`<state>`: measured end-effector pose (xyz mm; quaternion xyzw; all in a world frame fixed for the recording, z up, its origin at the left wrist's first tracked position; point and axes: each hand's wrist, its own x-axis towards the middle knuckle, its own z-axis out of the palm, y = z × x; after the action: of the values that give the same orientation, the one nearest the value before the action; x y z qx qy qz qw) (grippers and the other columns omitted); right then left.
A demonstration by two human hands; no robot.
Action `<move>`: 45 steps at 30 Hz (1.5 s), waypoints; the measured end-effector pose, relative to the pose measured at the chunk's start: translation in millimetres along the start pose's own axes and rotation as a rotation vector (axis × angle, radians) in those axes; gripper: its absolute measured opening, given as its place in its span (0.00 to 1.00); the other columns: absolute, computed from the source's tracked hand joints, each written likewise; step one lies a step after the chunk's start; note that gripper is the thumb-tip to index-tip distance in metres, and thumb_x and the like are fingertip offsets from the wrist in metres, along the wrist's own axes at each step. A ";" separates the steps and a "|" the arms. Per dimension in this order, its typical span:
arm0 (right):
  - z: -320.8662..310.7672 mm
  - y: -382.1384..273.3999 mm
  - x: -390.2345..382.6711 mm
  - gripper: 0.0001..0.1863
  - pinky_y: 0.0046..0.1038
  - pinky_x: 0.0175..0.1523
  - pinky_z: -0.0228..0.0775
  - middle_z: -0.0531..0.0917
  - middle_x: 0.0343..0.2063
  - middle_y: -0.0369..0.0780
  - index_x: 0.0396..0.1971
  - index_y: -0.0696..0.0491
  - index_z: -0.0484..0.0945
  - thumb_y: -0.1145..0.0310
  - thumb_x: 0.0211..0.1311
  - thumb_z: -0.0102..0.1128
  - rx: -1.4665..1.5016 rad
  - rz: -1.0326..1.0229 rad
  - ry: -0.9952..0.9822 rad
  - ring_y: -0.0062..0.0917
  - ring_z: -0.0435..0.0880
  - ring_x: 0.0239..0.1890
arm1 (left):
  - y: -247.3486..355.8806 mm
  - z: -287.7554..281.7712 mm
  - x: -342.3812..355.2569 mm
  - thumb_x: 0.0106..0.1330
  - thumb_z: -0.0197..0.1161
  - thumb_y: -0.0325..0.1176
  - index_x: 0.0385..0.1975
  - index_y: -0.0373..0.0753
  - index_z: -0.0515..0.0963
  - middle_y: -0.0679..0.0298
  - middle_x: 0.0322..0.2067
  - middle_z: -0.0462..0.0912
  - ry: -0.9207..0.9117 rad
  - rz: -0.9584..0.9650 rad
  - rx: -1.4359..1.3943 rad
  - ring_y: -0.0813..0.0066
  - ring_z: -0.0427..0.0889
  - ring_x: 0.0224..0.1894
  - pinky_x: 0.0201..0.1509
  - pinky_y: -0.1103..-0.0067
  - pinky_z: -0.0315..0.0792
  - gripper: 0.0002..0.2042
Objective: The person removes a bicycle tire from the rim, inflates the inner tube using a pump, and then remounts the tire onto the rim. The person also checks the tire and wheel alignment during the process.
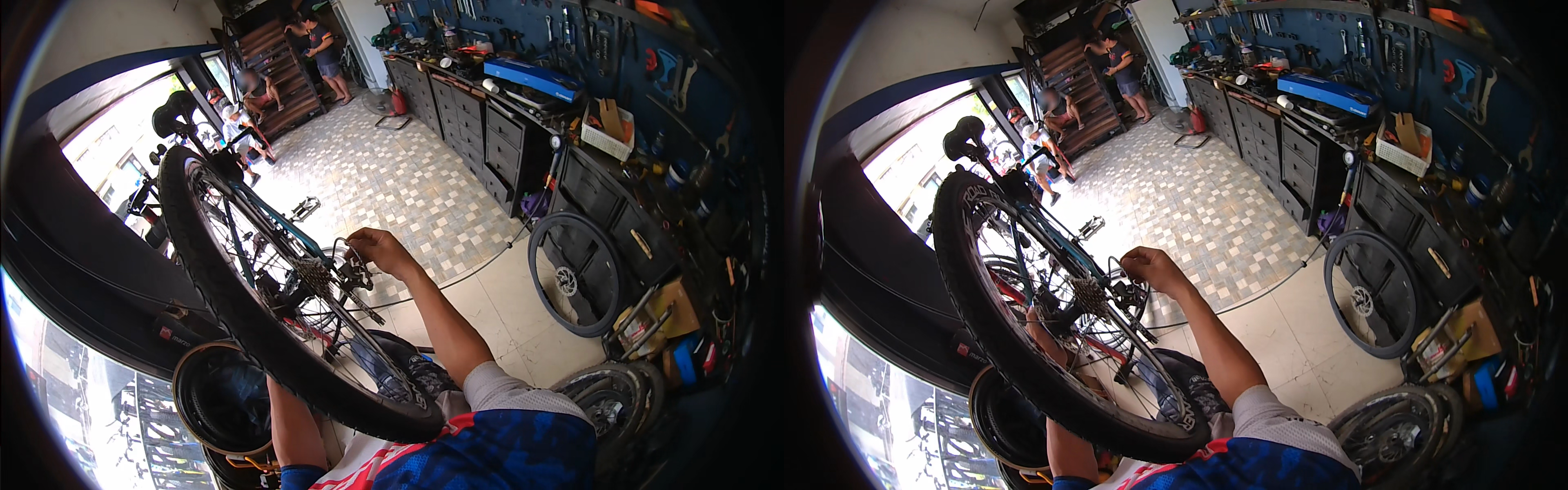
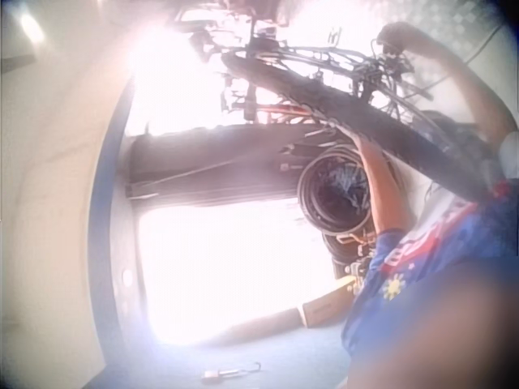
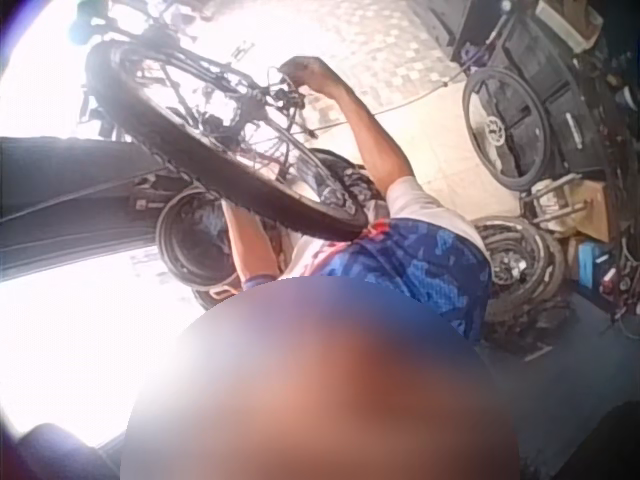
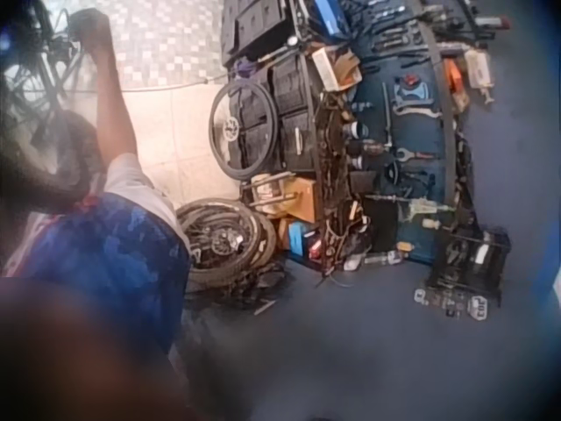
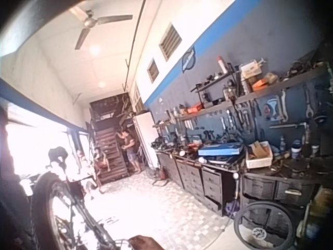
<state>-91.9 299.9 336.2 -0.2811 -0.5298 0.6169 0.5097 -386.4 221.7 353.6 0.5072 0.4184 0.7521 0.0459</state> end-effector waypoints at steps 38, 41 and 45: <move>20.9 -37.9 7.9 0.14 0.25 0.40 0.72 0.88 0.25 0.34 0.34 0.55 0.90 0.57 0.69 0.73 -0.422 0.002 -0.063 0.14 0.80 0.30 | -22.6 -10.3 3.2 0.82 0.46 0.52 0.50 0.36 0.79 0.64 0.38 0.84 -0.084 -0.301 -0.227 0.74 0.83 0.34 0.37 0.77 0.77 0.24; 23.1 -35.7 8.8 0.20 0.25 0.38 0.71 0.88 0.23 0.35 0.31 0.54 0.90 0.50 0.71 0.69 -0.475 0.005 -0.045 0.15 0.80 0.28 | -42.7 -26.6 13.9 0.82 0.47 0.52 0.52 0.36 0.79 0.62 0.41 0.84 -0.217 -0.410 -0.223 0.73 0.83 0.37 0.39 0.76 0.79 0.24; 25.6 -30.4 11.6 0.31 0.29 0.36 0.72 0.86 0.20 0.37 0.29 0.54 0.89 0.37 0.72 0.60 -0.589 0.049 -0.020 0.20 0.81 0.25 | -60.6 -35.9 24.7 0.81 0.48 0.48 0.46 0.35 0.76 0.63 0.38 0.78 -0.259 -0.422 -0.116 0.72 0.78 0.35 0.38 0.75 0.74 0.19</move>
<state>-108.2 298.8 374.2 -0.4235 -0.6842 0.4514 0.3858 -448.6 252.1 325.6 0.4973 0.4616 0.6775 0.2839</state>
